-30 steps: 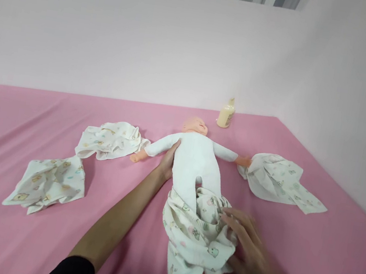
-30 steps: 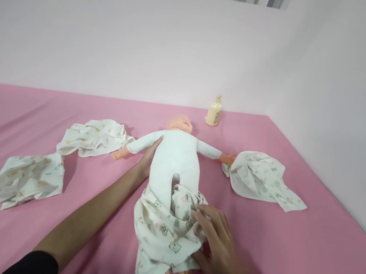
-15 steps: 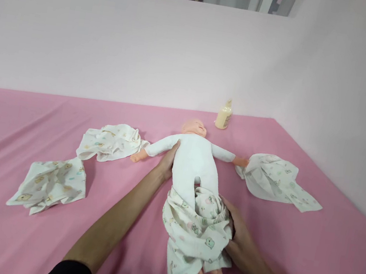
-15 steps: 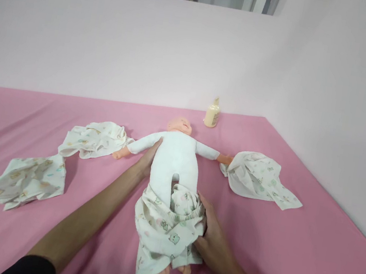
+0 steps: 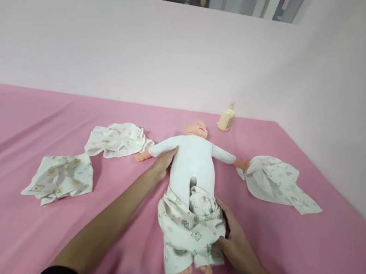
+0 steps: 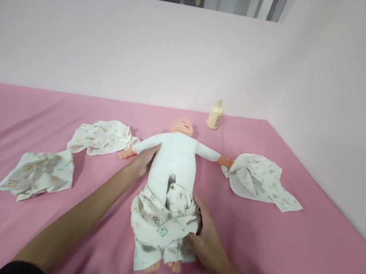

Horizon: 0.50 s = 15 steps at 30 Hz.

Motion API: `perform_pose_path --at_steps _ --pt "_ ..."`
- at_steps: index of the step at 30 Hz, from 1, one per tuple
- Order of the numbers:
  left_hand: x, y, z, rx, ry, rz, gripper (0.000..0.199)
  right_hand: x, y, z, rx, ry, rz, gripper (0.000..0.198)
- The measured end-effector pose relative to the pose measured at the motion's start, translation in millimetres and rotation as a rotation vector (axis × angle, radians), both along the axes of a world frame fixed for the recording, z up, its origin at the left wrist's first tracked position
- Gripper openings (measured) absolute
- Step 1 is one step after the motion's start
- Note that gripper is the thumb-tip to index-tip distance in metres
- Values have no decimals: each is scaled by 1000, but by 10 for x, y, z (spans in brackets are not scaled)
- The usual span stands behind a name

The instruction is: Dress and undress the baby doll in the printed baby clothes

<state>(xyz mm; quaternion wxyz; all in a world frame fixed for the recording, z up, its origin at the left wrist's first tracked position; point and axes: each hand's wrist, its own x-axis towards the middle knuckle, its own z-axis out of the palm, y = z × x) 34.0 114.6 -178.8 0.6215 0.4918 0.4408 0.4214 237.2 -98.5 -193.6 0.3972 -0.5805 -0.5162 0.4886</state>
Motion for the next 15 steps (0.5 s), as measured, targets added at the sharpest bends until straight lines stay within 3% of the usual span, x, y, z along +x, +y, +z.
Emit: perform_pose_path --at_steps 4,7,9,12,15 --pt "-239 -347 52 -98 31 16 53 246 35 35 -36 66 162 84" --pt "-470 -755 112 -65 123 -42 41 545 83 76 2 59 339 77" --pt "-597 -1043 136 -12 218 -91 41 701 109 77 36 -60 407 73" --pt "-682 -1394 131 126 320 -203 54 732 140 22 97 -292 349 78" --pt "-644 -1588 86 253 461 -211 65 555 179 -60 194 -357 304 81"
